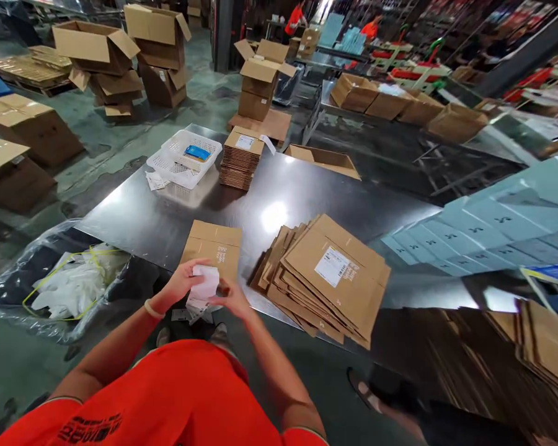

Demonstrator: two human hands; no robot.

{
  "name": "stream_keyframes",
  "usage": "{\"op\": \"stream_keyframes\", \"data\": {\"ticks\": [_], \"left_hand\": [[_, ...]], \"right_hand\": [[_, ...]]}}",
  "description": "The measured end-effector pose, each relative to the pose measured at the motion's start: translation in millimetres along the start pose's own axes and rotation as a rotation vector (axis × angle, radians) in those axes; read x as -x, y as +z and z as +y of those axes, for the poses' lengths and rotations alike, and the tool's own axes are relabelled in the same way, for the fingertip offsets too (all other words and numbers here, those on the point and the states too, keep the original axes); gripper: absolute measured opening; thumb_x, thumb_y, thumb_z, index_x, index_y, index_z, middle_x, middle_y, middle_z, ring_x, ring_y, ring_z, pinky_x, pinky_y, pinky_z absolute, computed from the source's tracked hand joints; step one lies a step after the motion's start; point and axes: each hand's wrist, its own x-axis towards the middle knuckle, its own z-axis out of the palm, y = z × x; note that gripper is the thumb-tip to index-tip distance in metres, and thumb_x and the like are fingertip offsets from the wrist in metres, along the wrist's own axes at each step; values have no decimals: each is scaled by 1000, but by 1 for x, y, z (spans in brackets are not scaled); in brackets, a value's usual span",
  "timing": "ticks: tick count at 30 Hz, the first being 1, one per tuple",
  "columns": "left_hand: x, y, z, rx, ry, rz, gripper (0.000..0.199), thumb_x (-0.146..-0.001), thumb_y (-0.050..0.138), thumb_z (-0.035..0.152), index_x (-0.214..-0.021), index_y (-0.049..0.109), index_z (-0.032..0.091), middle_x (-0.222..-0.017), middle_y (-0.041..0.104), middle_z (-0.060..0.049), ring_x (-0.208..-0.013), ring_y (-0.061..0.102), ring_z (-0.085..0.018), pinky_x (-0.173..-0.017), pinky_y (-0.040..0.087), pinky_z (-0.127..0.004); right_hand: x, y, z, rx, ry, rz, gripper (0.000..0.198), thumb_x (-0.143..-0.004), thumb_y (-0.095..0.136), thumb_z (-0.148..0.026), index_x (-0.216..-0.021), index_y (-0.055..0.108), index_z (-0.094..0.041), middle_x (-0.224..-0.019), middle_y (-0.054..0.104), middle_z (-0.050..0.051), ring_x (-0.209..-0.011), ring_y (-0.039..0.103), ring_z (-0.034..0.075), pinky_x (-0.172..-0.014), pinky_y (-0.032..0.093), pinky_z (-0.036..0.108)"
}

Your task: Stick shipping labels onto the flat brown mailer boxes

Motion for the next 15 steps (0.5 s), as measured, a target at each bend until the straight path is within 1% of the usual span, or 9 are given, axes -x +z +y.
{"op": "stream_keyframes", "data": {"ticks": [1, 2, 3, 5, 7, 9, 10, 12, 15], "left_hand": [[-7, -2, 3, 33, -12, 87, 68, -63, 92, 24, -128, 78, 13, -94, 82, -5, -80, 72, -19, -75, 57, -29], [-13, -5, 5, 56, -31, 194, 64, -62, 94, 25, -123, 78, 12, -88, 80, -4, -73, 69, -17, -70, 56, -27], [-18, -9, 5, 72, -53, 305, 60, -65, 94, 29, -121, 77, 13, -82, 77, -1, -68, 66, -15, -66, 53, -26], [-20, -16, 0, 118, -76, 448, 60, -78, 89, 42, -129, 72, 15, -79, 73, 1, -65, 65, -14, -62, 51, -25], [-13, -19, -12, 155, -72, 397, 71, -85, 83, 54, -144, 64, 20, -80, 73, 2, -68, 68, -16, -65, 54, -27], [0, -17, -26, 135, -58, 239, 83, -75, 92, 54, -147, 63, 21, -83, 76, 2, -72, 71, -17, -69, 56, -28], [6, -16, -32, 100, -54, 168, 85, -66, 99, 48, -140, 69, 20, -85, 78, 0, -74, 72, -18, -72, 57, -29], [14, -13, -41, 13, -50, 123, 73, -50, 105, 35, -115, 79, 15, -89, 81, -4, -79, 73, -19, -77, 58, -30], [12, -11, -48, -64, -76, 184, 54, -47, 103, 31, -93, 83, 13, -90, 83, -7, -79, 73, -20, -79, 58, -32]], "right_hand": [[-7, 29, 11, -97, 51, -29, 53, -56, 93, -66, -80, 75, -22, -79, 75, 3, -72, 66, 21, -68, 58, 37], [-12, 50, 20, -160, 89, -20, 52, -59, 91, -68, -71, 68, -23, -65, 67, -1, -61, 59, 17, -60, 53, 33], [-16, 63, 28, -205, 113, 34, 52, -61, 89, -69, -68, 62, -24, -57, 59, -4, -54, 52, 14, -55, 48, 30], [-22, 70, 36, -253, 131, 147, 49, -63, 89, -64, -77, 60, -26, -54, 54, -9, -49, 47, 13, -49, 43, 28], [-27, 65, 36, -284, 136, 216, 51, -61, 91, -56, -90, 60, -28, -56, 56, -11, -49, 48, 13, -47, 42, 27], [-33, 58, 33, -273, 127, 240, 49, -61, 91, -52, -90, 60, -28, -56, 55, -11, -49, 47, 13, -48, 42, 26], [-35, 55, 32, -254, 121, 241, 45, -61, 90, -52, -86, 60, -28, -55, 54, -11, -51, 47, 13, -50, 41, 26], [-40, 53, 31, -222, 124, 234, 40, -61, 88, -54, -77, 64, -26, -56, 56, -8, -53, 48, 13, -53, 41, 26], [-42, 52, 36, -212, 163, 178, 41, -57, 90, -56, -75, 72, -24, -61, 66, -3, -58, 52, 14, -57, 44, 28]]}}
